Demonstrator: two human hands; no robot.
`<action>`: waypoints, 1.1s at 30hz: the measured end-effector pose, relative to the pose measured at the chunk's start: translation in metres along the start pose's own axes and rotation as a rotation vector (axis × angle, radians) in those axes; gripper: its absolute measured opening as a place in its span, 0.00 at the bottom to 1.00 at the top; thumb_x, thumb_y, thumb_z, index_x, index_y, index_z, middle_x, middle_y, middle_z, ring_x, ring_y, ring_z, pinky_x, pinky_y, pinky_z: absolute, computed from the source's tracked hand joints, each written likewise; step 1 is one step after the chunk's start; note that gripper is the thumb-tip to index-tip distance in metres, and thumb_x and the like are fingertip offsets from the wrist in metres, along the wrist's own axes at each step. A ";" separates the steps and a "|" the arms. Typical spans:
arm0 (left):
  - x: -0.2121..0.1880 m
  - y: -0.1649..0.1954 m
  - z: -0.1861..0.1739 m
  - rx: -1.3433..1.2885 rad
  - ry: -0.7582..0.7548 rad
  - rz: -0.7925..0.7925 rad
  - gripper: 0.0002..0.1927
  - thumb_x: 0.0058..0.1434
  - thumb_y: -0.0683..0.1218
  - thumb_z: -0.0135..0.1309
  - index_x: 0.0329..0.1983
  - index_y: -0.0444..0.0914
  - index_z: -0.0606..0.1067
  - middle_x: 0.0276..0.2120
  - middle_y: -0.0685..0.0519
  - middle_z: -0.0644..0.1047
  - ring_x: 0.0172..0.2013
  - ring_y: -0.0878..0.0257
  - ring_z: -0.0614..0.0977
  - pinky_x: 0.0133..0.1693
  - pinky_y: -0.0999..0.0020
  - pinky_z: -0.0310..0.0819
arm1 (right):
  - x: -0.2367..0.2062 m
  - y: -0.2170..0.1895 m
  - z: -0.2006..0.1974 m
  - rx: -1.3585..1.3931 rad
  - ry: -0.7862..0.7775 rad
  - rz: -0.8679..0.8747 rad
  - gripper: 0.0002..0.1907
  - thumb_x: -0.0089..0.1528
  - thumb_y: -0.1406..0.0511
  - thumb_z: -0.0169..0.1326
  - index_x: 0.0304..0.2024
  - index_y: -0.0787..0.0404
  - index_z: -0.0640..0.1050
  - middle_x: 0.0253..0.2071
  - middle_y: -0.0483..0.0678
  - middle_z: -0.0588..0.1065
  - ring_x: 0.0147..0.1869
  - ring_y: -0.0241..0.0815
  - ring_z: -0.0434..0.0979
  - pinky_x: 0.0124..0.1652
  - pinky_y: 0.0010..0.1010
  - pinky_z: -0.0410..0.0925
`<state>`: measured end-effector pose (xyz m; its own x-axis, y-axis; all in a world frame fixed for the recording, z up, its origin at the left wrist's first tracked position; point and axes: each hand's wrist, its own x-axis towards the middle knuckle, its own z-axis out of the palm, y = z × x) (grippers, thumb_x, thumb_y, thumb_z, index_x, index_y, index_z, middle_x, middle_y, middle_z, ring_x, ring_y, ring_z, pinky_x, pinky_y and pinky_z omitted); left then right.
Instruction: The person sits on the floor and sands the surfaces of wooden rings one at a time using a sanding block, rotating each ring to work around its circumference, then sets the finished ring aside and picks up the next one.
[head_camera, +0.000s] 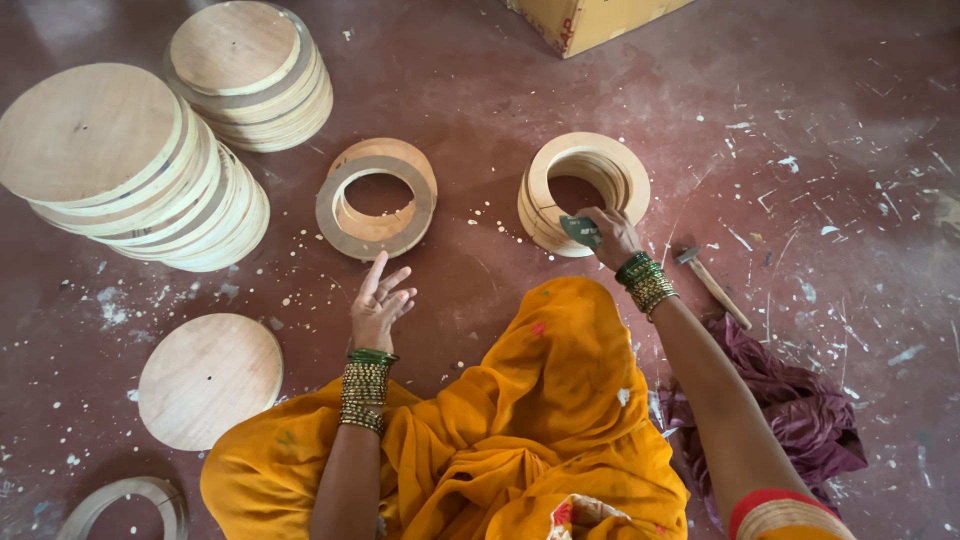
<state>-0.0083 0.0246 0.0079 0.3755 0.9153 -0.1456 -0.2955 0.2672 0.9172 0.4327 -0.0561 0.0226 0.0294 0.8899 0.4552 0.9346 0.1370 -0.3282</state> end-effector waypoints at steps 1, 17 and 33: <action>0.000 -0.001 0.000 -0.001 0.000 0.004 0.40 0.61 0.33 0.54 0.76 0.46 0.60 0.60 0.47 0.77 0.43 0.68 0.82 0.46 0.73 0.80 | 0.000 0.000 0.000 -0.002 0.001 -0.002 0.22 0.54 0.71 0.61 0.51 0.54 0.76 0.43 0.49 0.80 0.49 0.51 0.78 0.50 0.43 0.68; -0.001 0.004 0.004 0.003 -0.027 0.003 0.40 0.61 0.33 0.53 0.77 0.45 0.59 0.59 0.47 0.77 0.42 0.70 0.82 0.45 0.74 0.79 | -0.001 -0.002 -0.003 -0.007 -0.007 -0.003 0.19 0.56 0.71 0.60 0.49 0.54 0.76 0.40 0.49 0.79 0.48 0.52 0.78 0.51 0.44 0.68; -0.014 -0.076 0.021 1.492 -0.791 -0.387 0.20 0.65 0.55 0.49 0.52 0.42 0.82 0.53 0.45 0.79 0.51 0.46 0.79 0.54 0.51 0.73 | 0.002 -0.010 -0.007 -0.068 -0.039 0.052 0.20 0.56 0.71 0.60 0.51 0.53 0.76 0.39 0.51 0.79 0.49 0.55 0.78 0.52 0.45 0.68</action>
<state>0.0272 -0.0152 -0.0523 0.6623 0.3915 -0.6388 0.7384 -0.4857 0.4679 0.4259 -0.0591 0.0322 0.0660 0.9113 0.4063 0.9540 0.0617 -0.2934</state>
